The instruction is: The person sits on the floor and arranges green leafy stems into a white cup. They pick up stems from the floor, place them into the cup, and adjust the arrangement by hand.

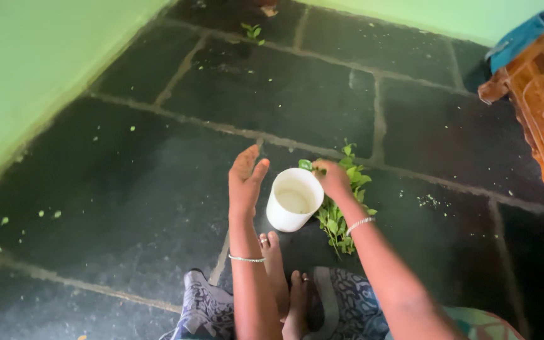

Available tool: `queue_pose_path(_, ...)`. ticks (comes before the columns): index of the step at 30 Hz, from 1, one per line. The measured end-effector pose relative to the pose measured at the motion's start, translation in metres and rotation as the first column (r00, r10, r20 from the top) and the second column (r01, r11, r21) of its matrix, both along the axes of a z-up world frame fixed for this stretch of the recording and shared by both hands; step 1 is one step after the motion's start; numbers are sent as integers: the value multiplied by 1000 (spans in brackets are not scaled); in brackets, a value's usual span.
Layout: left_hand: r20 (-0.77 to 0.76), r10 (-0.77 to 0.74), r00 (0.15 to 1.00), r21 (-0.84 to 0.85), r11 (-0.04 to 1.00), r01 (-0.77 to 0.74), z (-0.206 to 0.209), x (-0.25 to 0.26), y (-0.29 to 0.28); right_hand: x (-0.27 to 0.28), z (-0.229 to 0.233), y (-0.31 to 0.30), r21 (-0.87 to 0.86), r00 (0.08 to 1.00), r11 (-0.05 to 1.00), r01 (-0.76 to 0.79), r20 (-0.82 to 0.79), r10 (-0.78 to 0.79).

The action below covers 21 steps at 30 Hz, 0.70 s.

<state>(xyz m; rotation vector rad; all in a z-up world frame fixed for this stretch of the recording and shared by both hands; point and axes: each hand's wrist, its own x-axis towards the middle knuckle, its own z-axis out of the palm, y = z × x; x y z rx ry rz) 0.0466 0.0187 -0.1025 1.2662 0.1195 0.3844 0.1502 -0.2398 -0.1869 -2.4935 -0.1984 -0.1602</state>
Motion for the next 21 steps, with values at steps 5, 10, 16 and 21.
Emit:
queue_pose_path(5, 28, 158, 987, -186, 971, -150, -15, -6, 50, 18, 30, 34, -479, 996, 876, 54, 88, -13)
queue_pose_path(10, -47, 255, 966, -268, 928, -258, -27, -24, 85, 23, 16, 40, -583, 996, 811, 50, 90, 2)
queue_pose_path(16, -77, 284, 956, -255, 921, -294, -29, -31, 100, 38, 10, 23, -618, 983, 776, 123, 184, -10)
queue_pose_path(21, -74, 267, 961, -252, 927, -277, -18, -37, 99, 47, 14, 21, -511, 976, 846, 154, 211, -50)
